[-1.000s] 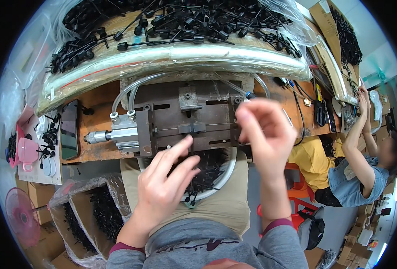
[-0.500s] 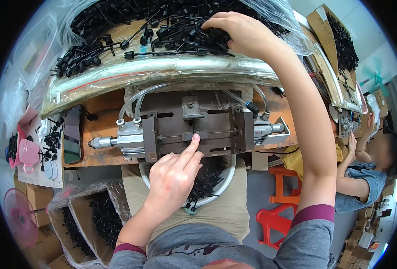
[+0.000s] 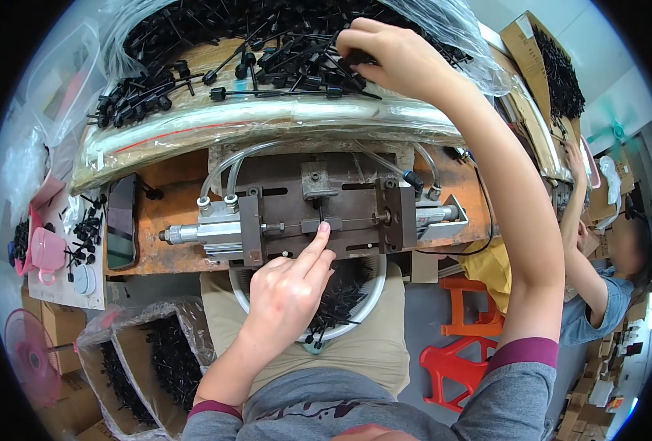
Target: Manually assembling small black plastic components using a pneumatic jig or fixture on a workbench.
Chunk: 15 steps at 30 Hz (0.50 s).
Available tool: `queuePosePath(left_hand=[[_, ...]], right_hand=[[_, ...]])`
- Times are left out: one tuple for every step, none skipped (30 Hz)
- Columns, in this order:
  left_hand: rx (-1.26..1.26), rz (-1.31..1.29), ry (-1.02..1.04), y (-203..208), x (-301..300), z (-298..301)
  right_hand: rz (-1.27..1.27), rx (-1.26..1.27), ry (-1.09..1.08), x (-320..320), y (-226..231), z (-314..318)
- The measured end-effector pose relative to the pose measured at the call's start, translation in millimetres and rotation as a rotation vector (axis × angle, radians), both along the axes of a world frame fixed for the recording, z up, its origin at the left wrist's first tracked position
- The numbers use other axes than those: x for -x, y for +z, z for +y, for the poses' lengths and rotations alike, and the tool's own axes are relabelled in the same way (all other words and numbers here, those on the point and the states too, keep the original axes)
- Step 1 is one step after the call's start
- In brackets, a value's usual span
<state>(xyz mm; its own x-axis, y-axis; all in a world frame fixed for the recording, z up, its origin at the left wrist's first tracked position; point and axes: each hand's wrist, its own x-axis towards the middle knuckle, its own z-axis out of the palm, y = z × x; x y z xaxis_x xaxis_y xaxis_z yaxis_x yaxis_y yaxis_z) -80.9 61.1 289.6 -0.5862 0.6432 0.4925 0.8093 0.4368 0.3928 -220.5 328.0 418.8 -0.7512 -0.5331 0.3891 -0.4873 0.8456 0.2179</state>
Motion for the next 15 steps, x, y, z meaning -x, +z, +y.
queuePosePath(left_hand=[[0.0,0.0,-0.002,0,0,0],[0.0,-0.001,-0.003,0,0,0],[-0.004,-0.001,-0.008,0,0,-1],[-0.009,-0.002,-0.015,0,0,-1],[-0.015,-0.003,-0.023,0,0,-1],[-0.013,-0.009,-0.029,1,0,-2],[-0.008,-0.016,-0.026,3,-1,-4],[-0.002,-0.024,-0.027,4,-2,-6],[-0.004,-0.019,-0.019,5,-4,-8],[-0.009,-0.016,-0.019,5,-7,-9],[-0.013,-0.013,-0.018,5,-8,-10],[-0.023,-0.016,-0.027,6,-9,-11],[-0.028,-0.022,-0.027,6,-9,-14],[-0.033,-0.027,-0.028,7,-10,-17],[-0.049,-0.058,-0.056,10,-11,-19]], right_hand=[[-0.023,0.093,0.029,-1,3,2],[-0.006,0.188,0.069,-2,8,2],[-0.049,0.249,-0.035,-3,12,3],[-0.091,0.308,-0.141,-4,15,5],[-0.153,0.454,-0.197,-4,18,7],[-0.192,0.513,-0.24,-7,22,8],[-0.258,0.678,-0.262,-13,34,-4],[-0.323,0.844,-0.287,-20,44,-14],[-0.34,0.942,-0.213,-20,45,-10],[-0.354,1.039,-0.144,-21,43,-3],[-0.343,1.143,-0.167,-12,38,3],[-0.339,1.217,-0.188,-11,38,10],[-0.341,1.294,-0.202,-12,40,8],[-0.344,1.37,-0.217,-13,42,4],[-0.336,1.405,-0.322,-17,46,1]])
